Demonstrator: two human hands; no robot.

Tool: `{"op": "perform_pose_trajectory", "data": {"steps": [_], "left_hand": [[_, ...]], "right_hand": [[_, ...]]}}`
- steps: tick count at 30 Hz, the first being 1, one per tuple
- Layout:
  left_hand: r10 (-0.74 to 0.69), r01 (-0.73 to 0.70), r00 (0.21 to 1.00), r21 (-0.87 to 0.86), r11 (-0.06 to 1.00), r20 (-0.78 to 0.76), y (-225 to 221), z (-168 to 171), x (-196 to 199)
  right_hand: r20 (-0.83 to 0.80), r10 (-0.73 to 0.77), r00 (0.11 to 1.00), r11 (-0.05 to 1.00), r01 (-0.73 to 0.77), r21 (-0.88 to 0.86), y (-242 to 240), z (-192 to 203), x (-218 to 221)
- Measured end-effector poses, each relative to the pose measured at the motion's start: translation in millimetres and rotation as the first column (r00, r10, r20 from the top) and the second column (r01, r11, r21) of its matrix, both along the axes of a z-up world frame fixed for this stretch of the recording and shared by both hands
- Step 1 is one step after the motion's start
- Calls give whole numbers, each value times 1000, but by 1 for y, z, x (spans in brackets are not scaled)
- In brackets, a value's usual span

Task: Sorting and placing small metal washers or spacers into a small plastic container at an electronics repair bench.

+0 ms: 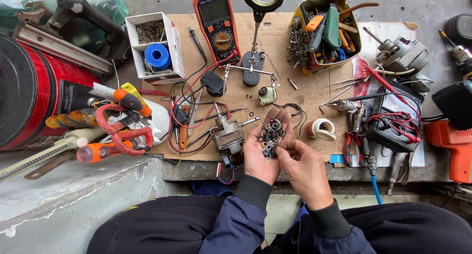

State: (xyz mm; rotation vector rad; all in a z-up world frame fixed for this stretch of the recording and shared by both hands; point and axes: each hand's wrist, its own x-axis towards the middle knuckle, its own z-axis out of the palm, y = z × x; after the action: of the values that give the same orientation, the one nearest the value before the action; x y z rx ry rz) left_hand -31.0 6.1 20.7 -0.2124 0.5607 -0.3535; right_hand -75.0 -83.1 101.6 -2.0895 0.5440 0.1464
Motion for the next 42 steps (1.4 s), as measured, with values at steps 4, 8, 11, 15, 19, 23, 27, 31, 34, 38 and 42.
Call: {"op": "perform_pose_trajectory", "data": {"steps": [4,8,11,15,19,23,27,31,34,38,42], "left_hand": [[-27,27,1000,22,999,-10,0,-3,-2],[-23,24,1000,39,999,-17,0,-4,-2],[-21,22,999,31,999,-30,2,-3,-4],[-15,15,1000,9,1000,-26,1,-14,-2],[-17,17,1000,10,1000,-20,-3,-31,-2],[-22,22,1000,-12,1000,-4,-9,-40,-6],[-19,19,1000,2,1000,-11,-9,-44,-6],[-13,13,1000,10,1000,-4,-13,-56,-8],[-3,3,1000,-4,1000,1,-17,-72,-7],[17,-18,1000,-45,999,-25,-15,-67,-4],[23,-25,999,-59,998,-22,-13,-47,-5]], "right_hand": [[-204,-108,973,909,179,376,-8,-10,1],[-248,-181,952,823,285,491,-9,-10,-1],[-221,-175,959,853,260,452,-10,-10,-2],[-190,-153,970,922,210,324,-7,2,4],[-192,19,981,999,-24,-24,-7,16,17],[-260,296,919,822,-384,-421,-14,15,26],[-315,377,871,723,-489,-488,-32,-15,22],[-351,442,825,615,-564,-551,-13,21,26],[-372,478,796,576,-604,-551,-1,48,31],[-336,487,806,590,-587,-555,-10,31,28],[-364,481,797,566,-600,-566,-34,-8,22]]}}
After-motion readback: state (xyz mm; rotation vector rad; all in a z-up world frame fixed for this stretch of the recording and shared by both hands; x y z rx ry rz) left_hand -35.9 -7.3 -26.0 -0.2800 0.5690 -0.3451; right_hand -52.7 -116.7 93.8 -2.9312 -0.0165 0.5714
